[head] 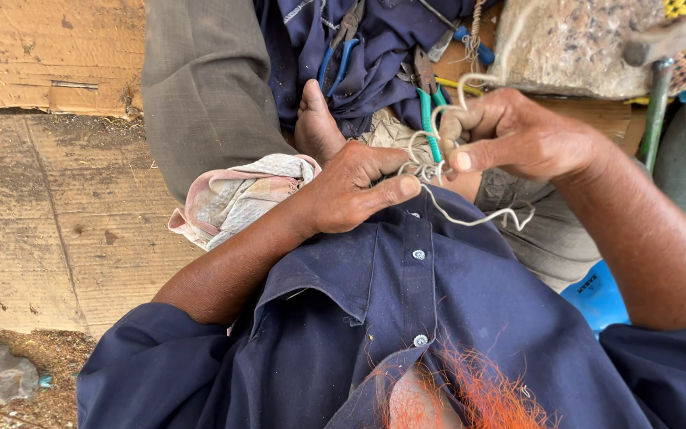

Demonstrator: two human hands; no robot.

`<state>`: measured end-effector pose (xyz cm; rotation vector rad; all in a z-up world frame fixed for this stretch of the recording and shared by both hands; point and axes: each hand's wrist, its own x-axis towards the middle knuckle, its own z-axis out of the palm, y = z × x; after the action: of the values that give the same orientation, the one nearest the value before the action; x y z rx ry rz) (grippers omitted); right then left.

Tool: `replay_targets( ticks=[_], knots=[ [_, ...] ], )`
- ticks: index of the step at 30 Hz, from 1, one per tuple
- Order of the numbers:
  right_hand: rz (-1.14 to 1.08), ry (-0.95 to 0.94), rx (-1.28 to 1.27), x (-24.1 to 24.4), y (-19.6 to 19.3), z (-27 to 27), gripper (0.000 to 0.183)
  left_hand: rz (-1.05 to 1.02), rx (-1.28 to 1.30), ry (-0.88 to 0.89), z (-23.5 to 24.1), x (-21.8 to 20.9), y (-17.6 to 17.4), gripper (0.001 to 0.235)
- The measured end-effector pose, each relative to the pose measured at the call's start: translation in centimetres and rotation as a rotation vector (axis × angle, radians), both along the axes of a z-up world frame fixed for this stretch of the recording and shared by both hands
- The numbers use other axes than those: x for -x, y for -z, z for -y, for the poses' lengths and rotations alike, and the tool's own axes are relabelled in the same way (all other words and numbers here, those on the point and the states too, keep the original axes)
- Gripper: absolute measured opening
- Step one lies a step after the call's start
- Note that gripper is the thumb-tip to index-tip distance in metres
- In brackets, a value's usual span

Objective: The person sits on the ground and uses pliers to twist and tighten a bundle of thin metal wires held in the left hand. The person repeatedly grips and rotates the wire bundle with the pliers, occasionally adjusting the grip and pulling the wires to align them.

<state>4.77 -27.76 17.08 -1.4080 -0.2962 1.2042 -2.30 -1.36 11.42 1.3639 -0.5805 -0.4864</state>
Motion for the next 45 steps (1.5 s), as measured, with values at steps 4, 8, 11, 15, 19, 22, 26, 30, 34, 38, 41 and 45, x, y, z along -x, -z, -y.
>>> replay_targets(
  ticks=[4,8,11,15,19,22,26,30,34,38,41,45],
  knots=[
    [0.069,-0.036,0.050,-1.5,-0.1,-0.2,0.028,-0.179,-0.018,0.008,0.0,-0.4,0.4,0.041],
    [0.060,0.171,-0.021,-1.7,2.2,1.9,0.041,-0.148,0.051,-0.094,-0.7,-0.3,1.1,0.040],
    [0.297,0.333,0.384,-1.6,6.7,2.7,0.043,-0.110,0.001,-0.172,-2.2,-0.2,1.6,0.038],
    [0.901,0.127,0.775,1.2,14.6,2.9,0.046,-0.235,0.020,-0.185,-3.0,-0.1,2.7,0.038],
    [1.085,0.014,0.899,3.0,19.6,2.4,0.060,-0.147,0.106,-0.213,-2.8,-0.6,3.1,0.041],
    [1.027,-0.006,0.963,2.5,21.1,2.6,0.056,-0.139,0.042,-0.228,-2.9,-0.8,2.5,0.038],
    [0.735,0.195,0.808,0.2,20.7,4.6,0.043,0.151,-0.184,-0.332,-3.8,-1.0,1.0,0.030],
    [0.235,0.415,0.797,0.3,15.4,7.8,0.021,0.135,-0.088,-0.345,-5.5,-0.7,-1.6,0.023],
    [0.333,0.593,0.415,4.1,6.4,9.3,0.023,0.352,-0.272,-0.492,-6.6,-0.7,-4.1,0.019],
    [0.491,0.426,0.330,8.6,-0.8,6.8,0.033,0.479,-0.375,-0.594,-6.2,0.0,-6.0,0.023],
    [0.655,0.259,0.448,10.6,-3.0,3.3,0.041,0.576,-0.428,-0.613,-5.7,0.5,-7.3,0.025],
    [0.869,0.146,0.535,11.1,-4.5,0.3,0.044,0.661,-0.478,-0.632,-5.3,1.2,-8.2,0.025]
  ],
)
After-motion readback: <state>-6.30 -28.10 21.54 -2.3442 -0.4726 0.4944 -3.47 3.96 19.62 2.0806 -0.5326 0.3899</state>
